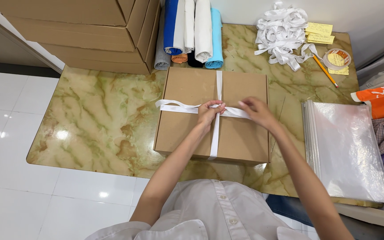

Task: The person places two plastic-wrapped rolled items into a cardboard box, closes the lid, and ties the box with a white ribbon. The person wraps the ribbon around the box, ties a knot, and finishes with a bow on top.

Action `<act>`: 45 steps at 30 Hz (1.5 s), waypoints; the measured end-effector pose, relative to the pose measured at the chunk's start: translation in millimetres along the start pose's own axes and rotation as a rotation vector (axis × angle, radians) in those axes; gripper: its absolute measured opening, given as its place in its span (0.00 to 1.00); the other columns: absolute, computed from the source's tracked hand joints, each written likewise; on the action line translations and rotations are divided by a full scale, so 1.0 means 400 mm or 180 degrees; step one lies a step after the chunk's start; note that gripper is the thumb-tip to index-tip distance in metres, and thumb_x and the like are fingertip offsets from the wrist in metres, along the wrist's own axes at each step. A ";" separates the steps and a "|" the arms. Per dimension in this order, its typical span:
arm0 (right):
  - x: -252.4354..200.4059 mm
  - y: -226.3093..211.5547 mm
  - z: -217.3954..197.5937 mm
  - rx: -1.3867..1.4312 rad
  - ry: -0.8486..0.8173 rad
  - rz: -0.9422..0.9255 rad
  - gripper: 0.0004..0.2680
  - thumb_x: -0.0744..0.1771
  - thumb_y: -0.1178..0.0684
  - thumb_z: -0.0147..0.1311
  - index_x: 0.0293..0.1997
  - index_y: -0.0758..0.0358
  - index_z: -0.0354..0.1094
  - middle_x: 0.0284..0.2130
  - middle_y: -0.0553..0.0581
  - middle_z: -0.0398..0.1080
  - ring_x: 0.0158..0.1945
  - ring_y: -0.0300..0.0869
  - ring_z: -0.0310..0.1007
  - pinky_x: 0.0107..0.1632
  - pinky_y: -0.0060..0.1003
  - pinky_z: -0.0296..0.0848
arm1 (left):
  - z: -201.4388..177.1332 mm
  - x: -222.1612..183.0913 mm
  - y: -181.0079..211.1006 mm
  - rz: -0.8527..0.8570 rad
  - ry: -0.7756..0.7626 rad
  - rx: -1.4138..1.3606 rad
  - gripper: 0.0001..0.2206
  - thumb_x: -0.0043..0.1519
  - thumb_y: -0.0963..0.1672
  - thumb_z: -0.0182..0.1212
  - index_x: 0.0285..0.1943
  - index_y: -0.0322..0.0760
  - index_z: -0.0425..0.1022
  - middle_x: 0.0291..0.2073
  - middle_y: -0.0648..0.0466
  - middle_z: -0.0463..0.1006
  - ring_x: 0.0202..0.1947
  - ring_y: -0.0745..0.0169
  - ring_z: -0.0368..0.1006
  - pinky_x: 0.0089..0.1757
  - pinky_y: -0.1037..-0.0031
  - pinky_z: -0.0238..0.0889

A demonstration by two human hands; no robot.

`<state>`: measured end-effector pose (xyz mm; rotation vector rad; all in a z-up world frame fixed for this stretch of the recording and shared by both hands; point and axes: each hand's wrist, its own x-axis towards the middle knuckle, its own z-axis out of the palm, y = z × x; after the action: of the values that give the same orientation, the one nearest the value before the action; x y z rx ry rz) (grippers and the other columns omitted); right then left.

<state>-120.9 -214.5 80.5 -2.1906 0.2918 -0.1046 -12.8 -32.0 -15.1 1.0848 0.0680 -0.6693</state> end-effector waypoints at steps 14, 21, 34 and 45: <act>0.011 -0.206 0.055 0.1692 -0.0640 0.0628 0.09 0.69 0.50 0.52 0.31 0.61 0.70 0.16 0.40 0.45 0.19 0.27 0.43 0.22 0.22 0.44 | 0.030 -0.041 0.037 -0.0120 0.0044 -0.0397 0.13 0.57 0.37 0.70 0.51 0.29 0.78 0.39 0.40 0.81 0.40 0.54 0.82 0.47 0.72 0.77; 0.003 -0.257 0.047 0.2280 -0.0318 0.0422 0.08 0.70 0.53 0.52 0.31 0.60 0.67 0.16 0.38 0.48 0.17 0.24 0.45 0.20 0.19 0.46 | 0.060 -0.066 0.079 0.0142 -0.0008 -0.0704 0.13 0.59 0.39 0.70 0.52 0.30 0.77 0.41 0.41 0.80 0.40 0.58 0.80 0.47 0.73 0.76; -0.060 -0.199 0.072 0.1697 -0.0595 0.0792 0.09 0.69 0.52 0.52 0.29 0.60 0.66 0.15 0.41 0.49 0.18 0.26 0.48 0.21 0.20 0.46 | -0.005 -0.146 0.070 0.0138 0.0064 -0.0083 0.17 0.60 0.43 0.71 0.55 0.30 0.77 0.39 0.38 0.82 0.39 0.57 0.82 0.46 0.75 0.77; -0.100 -0.085 0.163 0.2040 -0.0272 0.1045 0.11 0.71 0.47 0.50 0.29 0.57 0.64 0.23 0.46 0.55 0.28 0.32 0.53 0.29 0.25 0.52 | -0.107 -0.192 0.051 0.0605 0.0229 0.1516 0.09 0.67 0.42 0.60 0.49 0.28 0.78 0.33 0.40 0.83 0.32 0.65 0.80 0.37 0.81 0.77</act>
<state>-142.2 -134.1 70.1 -1.4879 0.4895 0.0720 -52.1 45.6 8.4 1.5517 -0.1384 -0.4839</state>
